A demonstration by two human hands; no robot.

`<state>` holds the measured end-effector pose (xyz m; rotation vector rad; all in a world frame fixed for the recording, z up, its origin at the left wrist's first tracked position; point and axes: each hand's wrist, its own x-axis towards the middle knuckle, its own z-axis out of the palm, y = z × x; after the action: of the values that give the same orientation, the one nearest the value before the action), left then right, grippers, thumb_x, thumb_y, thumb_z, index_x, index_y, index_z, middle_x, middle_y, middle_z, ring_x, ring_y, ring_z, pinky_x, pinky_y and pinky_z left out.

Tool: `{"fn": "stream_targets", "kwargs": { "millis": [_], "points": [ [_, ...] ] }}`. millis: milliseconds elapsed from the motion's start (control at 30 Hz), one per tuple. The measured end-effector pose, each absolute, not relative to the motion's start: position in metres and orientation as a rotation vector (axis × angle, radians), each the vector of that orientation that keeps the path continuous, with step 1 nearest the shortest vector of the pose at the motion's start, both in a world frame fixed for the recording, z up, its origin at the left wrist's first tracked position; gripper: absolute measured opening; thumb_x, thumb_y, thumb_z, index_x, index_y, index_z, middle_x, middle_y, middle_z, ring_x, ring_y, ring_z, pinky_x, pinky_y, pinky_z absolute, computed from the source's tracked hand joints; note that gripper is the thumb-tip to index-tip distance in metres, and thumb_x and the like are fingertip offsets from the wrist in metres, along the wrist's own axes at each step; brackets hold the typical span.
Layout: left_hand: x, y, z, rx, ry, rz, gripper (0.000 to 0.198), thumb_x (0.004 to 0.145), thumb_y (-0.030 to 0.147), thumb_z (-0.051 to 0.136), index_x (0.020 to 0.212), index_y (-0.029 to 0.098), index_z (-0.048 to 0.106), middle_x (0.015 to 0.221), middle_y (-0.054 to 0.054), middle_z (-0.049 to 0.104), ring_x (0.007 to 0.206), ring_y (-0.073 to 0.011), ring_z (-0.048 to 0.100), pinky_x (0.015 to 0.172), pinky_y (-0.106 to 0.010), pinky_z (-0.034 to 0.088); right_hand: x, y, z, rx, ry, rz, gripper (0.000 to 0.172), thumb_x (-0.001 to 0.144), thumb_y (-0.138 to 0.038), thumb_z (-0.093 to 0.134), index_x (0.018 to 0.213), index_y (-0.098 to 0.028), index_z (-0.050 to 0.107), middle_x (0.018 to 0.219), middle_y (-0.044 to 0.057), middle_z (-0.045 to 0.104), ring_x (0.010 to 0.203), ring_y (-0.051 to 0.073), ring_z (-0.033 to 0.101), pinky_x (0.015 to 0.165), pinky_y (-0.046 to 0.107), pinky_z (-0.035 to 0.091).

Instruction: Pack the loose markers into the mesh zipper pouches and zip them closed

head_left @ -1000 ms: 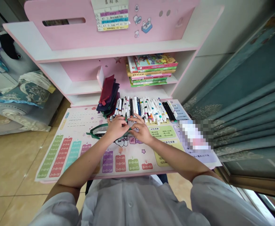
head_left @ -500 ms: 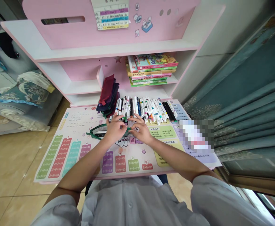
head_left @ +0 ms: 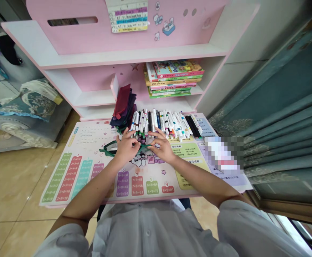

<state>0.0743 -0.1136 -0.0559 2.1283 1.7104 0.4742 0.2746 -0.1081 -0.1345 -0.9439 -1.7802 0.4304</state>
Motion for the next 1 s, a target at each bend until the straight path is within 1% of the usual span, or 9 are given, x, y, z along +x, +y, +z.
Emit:
{"fn": "stream_targets", "kwargs": {
  "millis": [167,367,533,633,767,1000],
  "points": [
    [0.071,-0.113,-0.055,2.140,1.722,0.483,0.026,0.090,0.024,0.060,0.065,0.021,0.066,0.153,-0.002,0.055,0.155,-0.0352,0.028,0.119,-0.075,0.016,0.276,-0.107,-0.134,-0.962,-1.793,0.425,0.019,0.083,-0.031,0.076,0.068,-0.026,0.065,0.129,0.006,0.072,0.149,0.033,0.041,0.117,0.064,0.037],
    [0.065,-0.115,-0.052,2.133,1.726,0.469,0.026,0.089,0.023,0.060,0.063,0.021,0.064,0.153,-0.003,0.055,0.155,-0.0351,0.028,0.120,-0.076,0.015,0.276,-0.107,-0.136,-0.933,-1.805,0.382,0.019,0.082,-0.030,0.077,0.068,-0.025,0.065,0.126,0.009,0.073,0.149,0.035,0.040,0.116,0.065,0.036],
    [0.063,-0.116,-0.051,2.135,1.715,0.470,0.027,0.090,0.023,0.060,0.063,0.020,0.063,0.154,-0.005,0.054,0.155,-0.0343,0.027,0.120,-0.076,0.015,0.277,-0.107,-0.134,-0.968,-1.825,0.385,0.019,0.083,-0.032,0.076,0.067,-0.026,0.066,0.127,0.006,0.073,0.150,0.034,0.039,0.117,0.065,0.034],
    [0.061,-0.116,-0.052,2.135,1.709,0.471,0.028,0.090,0.023,0.059,0.062,0.020,0.063,0.153,-0.004,0.055,0.155,-0.0347,0.027,0.119,-0.076,0.015,0.277,-0.107,-0.132,-0.972,-1.828,0.390,0.020,0.082,-0.033,0.076,0.067,-0.026,0.066,0.127,0.006,0.073,0.150,0.035,0.039,0.117,0.066,0.033],
    [0.058,-0.116,-0.055,2.133,1.718,0.494,0.027,0.089,0.023,0.060,0.062,0.021,0.062,0.153,-0.004,0.055,0.155,-0.0331,0.028,0.119,-0.076,0.015,0.278,-0.107,-0.132,-0.977,-1.829,0.394,0.019,0.082,-0.034,0.076,0.067,-0.026,0.067,0.128,0.005,0.072,0.149,0.035,0.039,0.119,0.065,0.032],
    [0.053,-0.118,-0.054,2.153,1.742,0.481,0.025,0.088,0.022,0.060,0.064,0.020,0.063,0.153,-0.005,0.055,0.155,-0.0352,0.029,0.118,-0.077,0.016,0.280,-0.106,-0.131,-0.995,-1.830,0.404,0.018,0.081,-0.031,0.076,0.067,-0.026,0.067,0.130,0.005,0.072,0.150,0.035,0.039,0.120,0.067,0.029]
  ]
}}
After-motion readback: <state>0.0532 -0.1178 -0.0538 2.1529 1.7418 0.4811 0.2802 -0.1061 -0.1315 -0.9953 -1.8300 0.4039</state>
